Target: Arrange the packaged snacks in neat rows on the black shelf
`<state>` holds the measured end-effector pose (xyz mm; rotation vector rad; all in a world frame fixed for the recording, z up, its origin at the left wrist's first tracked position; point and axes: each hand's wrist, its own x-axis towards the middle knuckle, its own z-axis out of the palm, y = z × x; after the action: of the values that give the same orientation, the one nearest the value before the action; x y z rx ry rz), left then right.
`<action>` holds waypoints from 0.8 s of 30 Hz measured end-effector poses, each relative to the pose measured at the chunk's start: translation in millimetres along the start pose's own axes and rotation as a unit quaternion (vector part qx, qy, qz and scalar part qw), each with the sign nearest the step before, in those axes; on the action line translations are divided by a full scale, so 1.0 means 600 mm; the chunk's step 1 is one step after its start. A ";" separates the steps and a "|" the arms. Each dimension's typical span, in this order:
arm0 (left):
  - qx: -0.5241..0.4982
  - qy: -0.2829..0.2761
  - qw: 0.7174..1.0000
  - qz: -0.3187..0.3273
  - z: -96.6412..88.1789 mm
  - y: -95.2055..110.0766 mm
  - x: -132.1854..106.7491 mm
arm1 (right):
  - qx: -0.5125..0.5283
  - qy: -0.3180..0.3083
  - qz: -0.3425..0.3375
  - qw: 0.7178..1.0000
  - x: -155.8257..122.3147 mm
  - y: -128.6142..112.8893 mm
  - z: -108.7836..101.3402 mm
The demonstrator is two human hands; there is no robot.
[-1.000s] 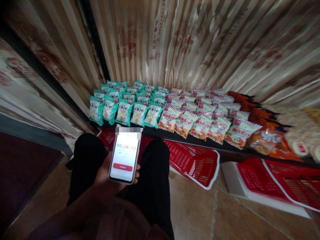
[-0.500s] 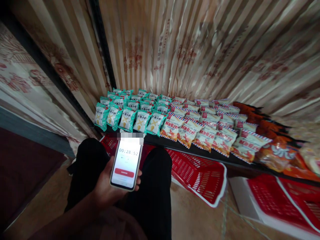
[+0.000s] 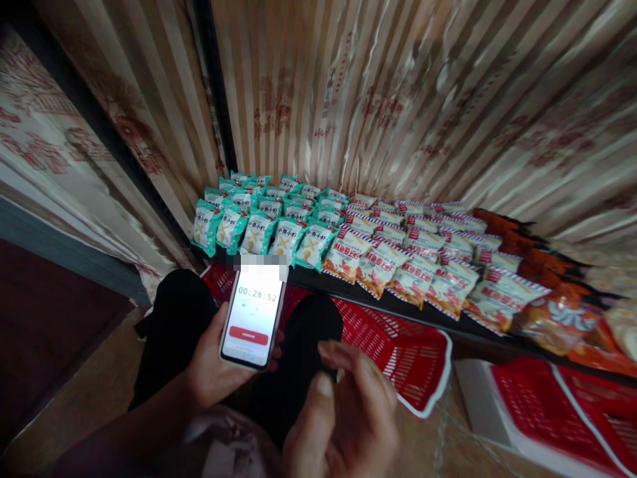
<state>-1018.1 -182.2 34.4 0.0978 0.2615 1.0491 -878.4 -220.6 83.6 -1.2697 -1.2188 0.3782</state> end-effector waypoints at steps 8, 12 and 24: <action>-0.011 0.004 1.000 -0.016 -0.001 -0.004 -0.005 | 0.041 -0.052 0.126 0.990 0.016 0.049 0.057; -0.016 0.007 1.000 -0.026 -0.001 -0.010 -0.009 | 0.018 -0.060 0.037 0.997 0.014 0.031 0.061; -0.021 -0.011 0.999 -0.030 -0.009 -0.005 -0.019 | 0.020 -0.051 -0.006 0.998 0.008 0.024 0.081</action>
<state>-1022.5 -193.6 30.4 0.0638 0.2204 0.9938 -911.9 -186.8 65.2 -1.2197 -1.2981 0.4608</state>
